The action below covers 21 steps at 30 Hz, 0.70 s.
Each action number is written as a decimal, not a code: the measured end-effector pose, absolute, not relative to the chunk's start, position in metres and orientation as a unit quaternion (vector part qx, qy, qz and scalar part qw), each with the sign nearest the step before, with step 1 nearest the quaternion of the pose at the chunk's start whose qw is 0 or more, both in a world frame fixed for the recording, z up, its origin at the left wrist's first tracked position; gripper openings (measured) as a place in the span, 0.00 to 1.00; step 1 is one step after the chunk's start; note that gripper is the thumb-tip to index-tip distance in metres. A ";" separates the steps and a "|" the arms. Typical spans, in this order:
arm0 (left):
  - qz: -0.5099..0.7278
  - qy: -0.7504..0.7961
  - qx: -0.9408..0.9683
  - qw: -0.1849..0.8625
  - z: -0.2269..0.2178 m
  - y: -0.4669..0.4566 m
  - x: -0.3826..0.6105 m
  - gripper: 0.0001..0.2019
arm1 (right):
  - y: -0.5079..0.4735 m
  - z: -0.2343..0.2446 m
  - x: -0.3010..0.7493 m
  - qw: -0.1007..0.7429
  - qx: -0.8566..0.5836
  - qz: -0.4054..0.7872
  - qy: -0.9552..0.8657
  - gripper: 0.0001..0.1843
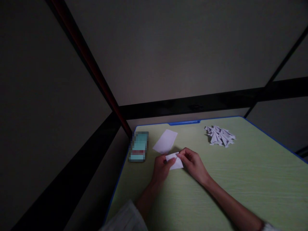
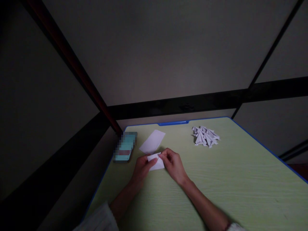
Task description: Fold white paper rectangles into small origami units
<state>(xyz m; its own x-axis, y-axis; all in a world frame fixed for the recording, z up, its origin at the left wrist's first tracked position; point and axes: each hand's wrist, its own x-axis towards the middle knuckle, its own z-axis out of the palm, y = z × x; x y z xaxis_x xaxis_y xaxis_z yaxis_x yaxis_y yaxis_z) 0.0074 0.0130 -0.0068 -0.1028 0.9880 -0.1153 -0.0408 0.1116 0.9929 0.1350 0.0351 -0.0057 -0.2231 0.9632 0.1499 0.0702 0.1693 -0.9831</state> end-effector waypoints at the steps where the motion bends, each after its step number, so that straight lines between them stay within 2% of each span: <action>1: 0.502 0.544 0.439 0.509 -0.007 0.013 0.007 0.12 | 0.035 -0.006 0.135 0.456 -0.424 0.485 -0.613 0.15; 15: 0.466 0.564 0.483 0.481 -0.005 0.013 0.007 0.11 | 0.034 -0.008 0.136 0.442 -0.432 0.446 -0.647 0.13; 21: 0.483 0.575 0.481 0.453 -0.004 0.012 0.006 0.10 | 0.038 -0.008 0.134 0.452 -0.411 0.522 -0.596 0.18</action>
<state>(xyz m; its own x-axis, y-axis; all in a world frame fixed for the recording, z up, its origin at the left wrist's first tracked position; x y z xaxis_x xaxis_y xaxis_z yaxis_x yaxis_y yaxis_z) 0.0061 0.0120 -0.0039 -0.1274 0.9903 -0.0557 0.1149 0.0705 0.9909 0.1338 0.0384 -0.0075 -0.2545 0.9608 0.1100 0.0179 0.1185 -0.9928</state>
